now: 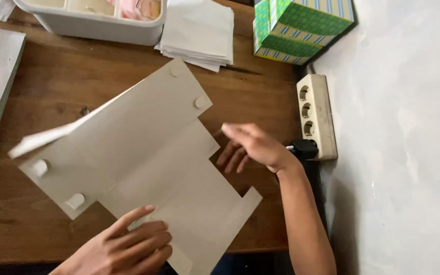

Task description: Folding cardboard templates and applying decorative tape to assemble small boxes.

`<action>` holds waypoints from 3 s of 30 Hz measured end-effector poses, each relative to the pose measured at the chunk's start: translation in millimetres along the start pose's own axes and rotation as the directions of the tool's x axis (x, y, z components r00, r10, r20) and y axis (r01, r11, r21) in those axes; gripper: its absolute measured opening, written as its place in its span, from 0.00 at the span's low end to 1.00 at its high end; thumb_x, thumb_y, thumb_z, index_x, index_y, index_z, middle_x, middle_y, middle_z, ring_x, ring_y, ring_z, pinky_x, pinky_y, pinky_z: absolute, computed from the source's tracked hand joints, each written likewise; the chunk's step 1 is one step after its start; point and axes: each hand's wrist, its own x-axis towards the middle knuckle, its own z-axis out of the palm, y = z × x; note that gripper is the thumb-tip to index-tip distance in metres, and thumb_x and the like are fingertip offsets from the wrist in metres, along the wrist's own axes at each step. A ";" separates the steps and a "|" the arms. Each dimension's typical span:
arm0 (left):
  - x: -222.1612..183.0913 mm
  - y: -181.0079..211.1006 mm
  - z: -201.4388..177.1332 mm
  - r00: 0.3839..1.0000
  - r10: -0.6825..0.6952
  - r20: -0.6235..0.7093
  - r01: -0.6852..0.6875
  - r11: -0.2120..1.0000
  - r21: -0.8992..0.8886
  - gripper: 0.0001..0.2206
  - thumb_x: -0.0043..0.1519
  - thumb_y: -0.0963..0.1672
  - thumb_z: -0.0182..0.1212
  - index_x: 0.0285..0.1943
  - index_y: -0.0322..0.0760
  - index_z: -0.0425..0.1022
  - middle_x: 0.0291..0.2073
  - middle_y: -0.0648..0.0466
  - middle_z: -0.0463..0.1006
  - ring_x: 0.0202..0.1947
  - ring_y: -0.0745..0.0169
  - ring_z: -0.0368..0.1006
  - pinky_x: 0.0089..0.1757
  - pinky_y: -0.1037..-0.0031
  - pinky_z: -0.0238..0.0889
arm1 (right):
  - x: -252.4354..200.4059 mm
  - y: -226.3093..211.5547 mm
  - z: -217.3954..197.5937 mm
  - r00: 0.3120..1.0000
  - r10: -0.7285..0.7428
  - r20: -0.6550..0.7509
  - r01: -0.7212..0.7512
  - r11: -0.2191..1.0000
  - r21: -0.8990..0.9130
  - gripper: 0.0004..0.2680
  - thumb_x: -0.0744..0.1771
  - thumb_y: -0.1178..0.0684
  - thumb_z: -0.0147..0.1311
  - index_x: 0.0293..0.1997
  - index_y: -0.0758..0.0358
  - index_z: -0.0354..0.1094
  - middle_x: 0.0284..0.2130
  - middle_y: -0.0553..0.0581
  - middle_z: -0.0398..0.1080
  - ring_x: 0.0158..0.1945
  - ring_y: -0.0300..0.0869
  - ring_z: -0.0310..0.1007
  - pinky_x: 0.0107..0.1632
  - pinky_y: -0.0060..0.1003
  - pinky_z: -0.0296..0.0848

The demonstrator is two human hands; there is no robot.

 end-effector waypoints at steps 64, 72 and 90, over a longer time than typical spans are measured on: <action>33.0 -144.4 -1.3 0.587 -0.808 -0.051 0.781 0.548 0.298 0.41 0.63 0.65 0.49 0.74 0.32 0.59 0.70 0.30 0.60 0.66 0.30 0.58 0.58 0.43 0.55 | 6.0 28.4 15.3 0.859 -0.441 -0.260 0.214 0.771 -0.600 0.17 0.62 0.50 0.69 0.57 0.56 0.77 0.32 0.45 0.72 0.34 0.33 0.73 0.42 0.27 0.72; 45.3 -177.0 -25.4 0.239 -0.959 0.154 0.935 0.270 0.230 0.55 0.36 0.65 0.78 0.70 0.37 0.62 0.62 0.37 0.64 0.64 0.32 0.56 0.57 0.42 0.54 | 8.4 29.8 26.0 0.900 -0.308 -0.307 0.044 0.766 -0.641 0.13 0.61 0.51 0.68 0.46 0.49 0.69 0.39 0.45 0.67 0.34 0.36 0.69 0.41 0.37 0.71; 125.3 -180.7 -40.9 0.842 -0.492 -0.221 0.533 0.820 0.206 0.20 0.62 0.41 0.73 0.54 0.33 0.64 0.43 0.47 0.82 0.42 0.47 0.78 0.63 0.56 0.44 | -4.9 5.9 30.3 0.933 -0.160 -0.323 0.002 0.898 -0.440 0.12 0.62 0.49 0.63 0.45 0.56 0.67 0.29 0.48 0.81 0.31 0.37 0.78 0.41 0.34 0.71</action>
